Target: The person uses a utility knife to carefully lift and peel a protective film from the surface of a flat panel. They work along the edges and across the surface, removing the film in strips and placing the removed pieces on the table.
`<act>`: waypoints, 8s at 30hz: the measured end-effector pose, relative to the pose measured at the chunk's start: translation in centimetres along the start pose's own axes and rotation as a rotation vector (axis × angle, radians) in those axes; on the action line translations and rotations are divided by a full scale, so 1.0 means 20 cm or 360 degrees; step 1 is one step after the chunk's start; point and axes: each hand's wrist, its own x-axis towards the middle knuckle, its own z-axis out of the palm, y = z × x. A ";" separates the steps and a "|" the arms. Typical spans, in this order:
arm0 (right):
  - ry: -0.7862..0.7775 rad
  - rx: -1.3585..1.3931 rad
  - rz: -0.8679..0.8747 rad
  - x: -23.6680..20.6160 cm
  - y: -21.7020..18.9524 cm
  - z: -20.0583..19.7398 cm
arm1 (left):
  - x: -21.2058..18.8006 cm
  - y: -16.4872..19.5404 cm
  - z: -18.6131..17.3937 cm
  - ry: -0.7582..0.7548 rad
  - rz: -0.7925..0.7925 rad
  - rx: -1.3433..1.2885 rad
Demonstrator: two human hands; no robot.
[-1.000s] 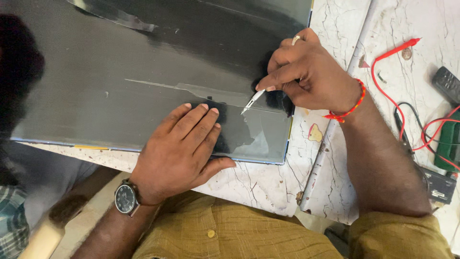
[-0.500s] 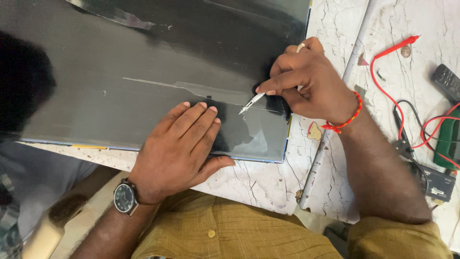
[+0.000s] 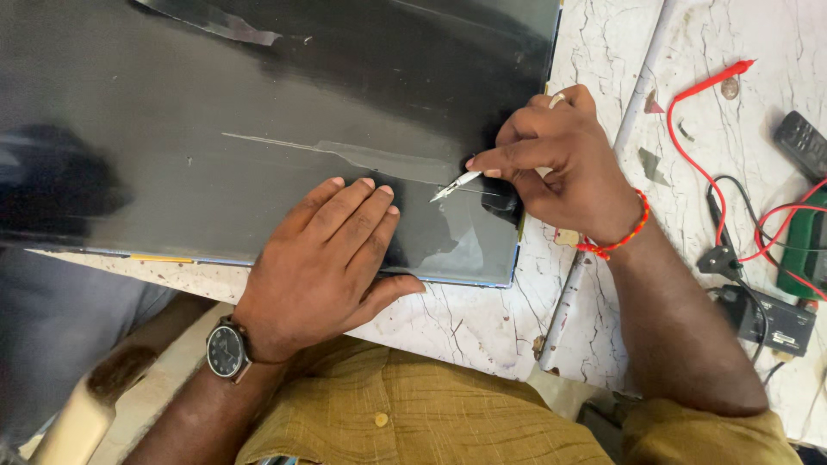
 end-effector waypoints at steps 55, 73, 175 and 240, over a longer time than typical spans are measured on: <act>0.0371 -0.0120 0.0331 -0.13 -0.23 0.14 | 0.01 -0.01 0.00 -0.0047 -0.0072 -0.0287; 0.0391 -0.0200 0.0314 -0.15 -0.25 0.18 | -0.02 -0.02 0.02 -0.0031 -0.0061 -0.0295; 0.0438 0.0192 0.0791 -0.12 -0.65 0.31 | -0.25 -0.21 -0.14 -0.0121 -0.0537 0.0172; 0.0559 0.0371 0.0936 -0.11 -0.74 0.43 | -0.28 -0.22 -0.12 -0.0056 -0.0535 0.0157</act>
